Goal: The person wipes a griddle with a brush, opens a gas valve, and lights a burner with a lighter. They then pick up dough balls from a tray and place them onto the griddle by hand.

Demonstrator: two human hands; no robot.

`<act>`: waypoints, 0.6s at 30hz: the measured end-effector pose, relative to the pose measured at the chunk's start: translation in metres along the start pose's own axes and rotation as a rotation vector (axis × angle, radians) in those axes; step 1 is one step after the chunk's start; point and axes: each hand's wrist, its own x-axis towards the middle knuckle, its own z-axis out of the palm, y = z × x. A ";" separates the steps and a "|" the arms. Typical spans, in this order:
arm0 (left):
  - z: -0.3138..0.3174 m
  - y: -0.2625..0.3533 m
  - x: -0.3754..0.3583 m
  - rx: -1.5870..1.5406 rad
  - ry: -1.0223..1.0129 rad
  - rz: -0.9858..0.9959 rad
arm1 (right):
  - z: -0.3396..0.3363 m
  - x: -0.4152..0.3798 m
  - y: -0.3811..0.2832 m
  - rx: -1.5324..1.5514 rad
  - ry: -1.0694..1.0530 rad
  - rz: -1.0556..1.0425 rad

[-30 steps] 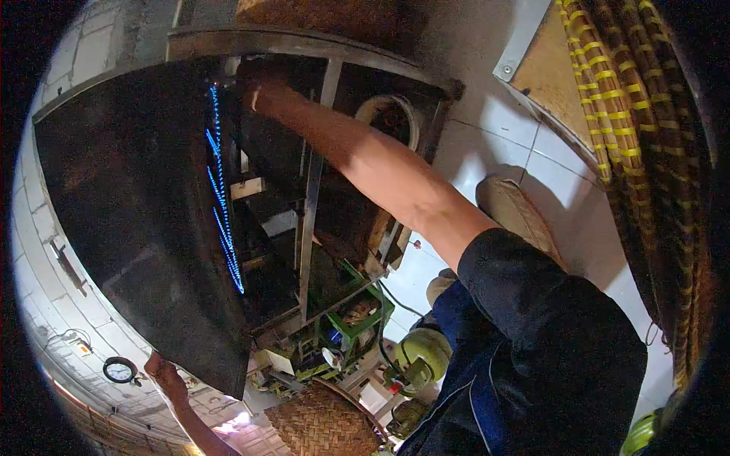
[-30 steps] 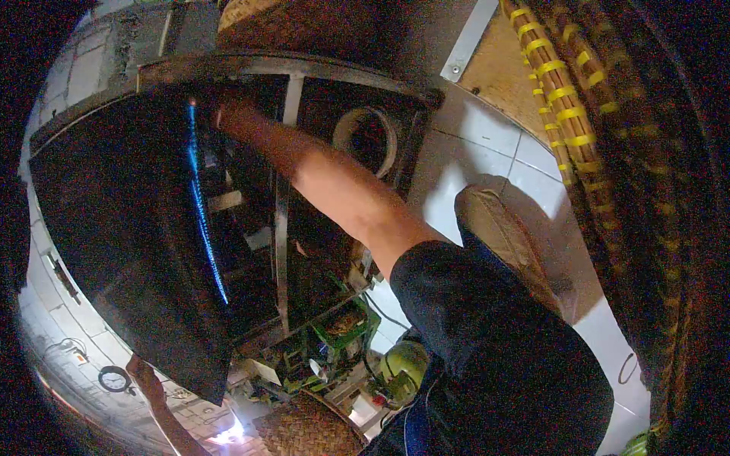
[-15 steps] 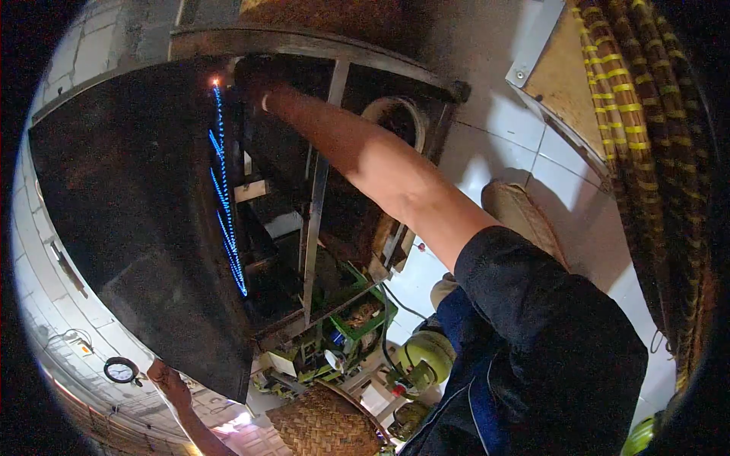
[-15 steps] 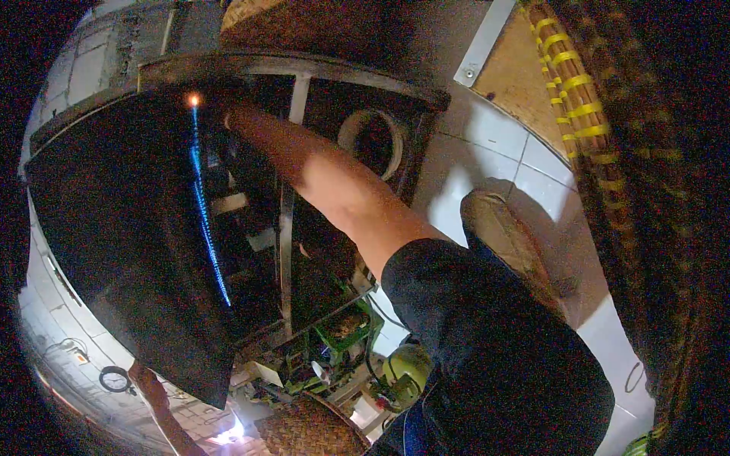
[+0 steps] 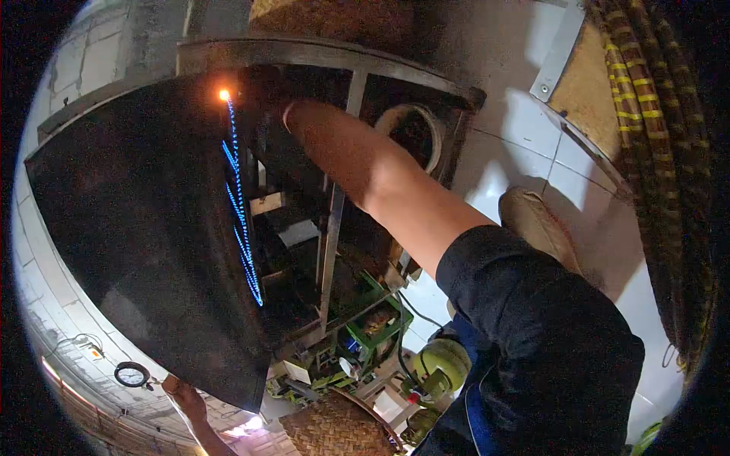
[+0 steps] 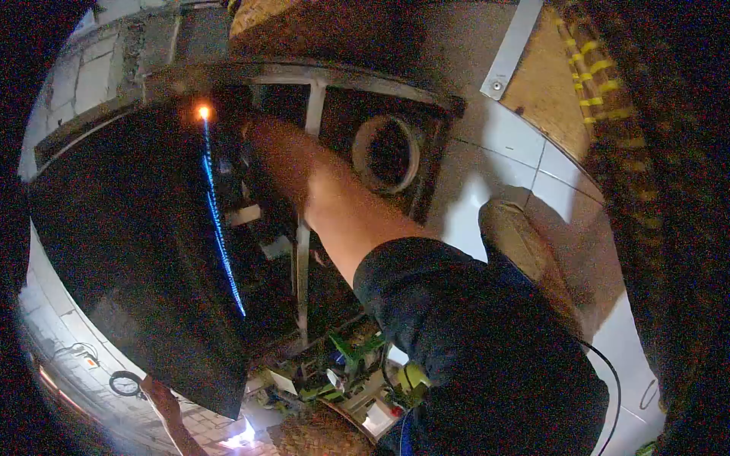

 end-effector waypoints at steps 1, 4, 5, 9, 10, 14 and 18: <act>0.002 -0.004 0.000 -0.028 0.026 0.013 | 0.007 0.002 0.003 0.013 0.002 -0.001; 0.004 -0.007 0.001 -0.069 0.069 0.033 | 0.027 0.004 0.010 0.064 -0.014 0.009; 0.003 -0.008 0.002 -0.076 0.081 0.038 | 0.034 0.004 0.013 0.079 -0.021 0.017; 0.006 -0.010 0.000 -0.124 0.127 0.054 | 0.075 -0.003 0.036 0.159 -0.056 -0.026; 0.009 -0.009 0.001 -0.146 0.134 0.056 | 0.071 -0.007 0.037 0.192 -0.053 -0.099; 0.010 -0.009 -0.002 -0.159 0.162 0.059 | 0.063 -0.026 0.019 0.119 -0.097 0.048; 0.002 -0.042 0.007 -0.018 0.128 0.171 | 0.056 -0.042 0.011 0.062 -0.123 0.083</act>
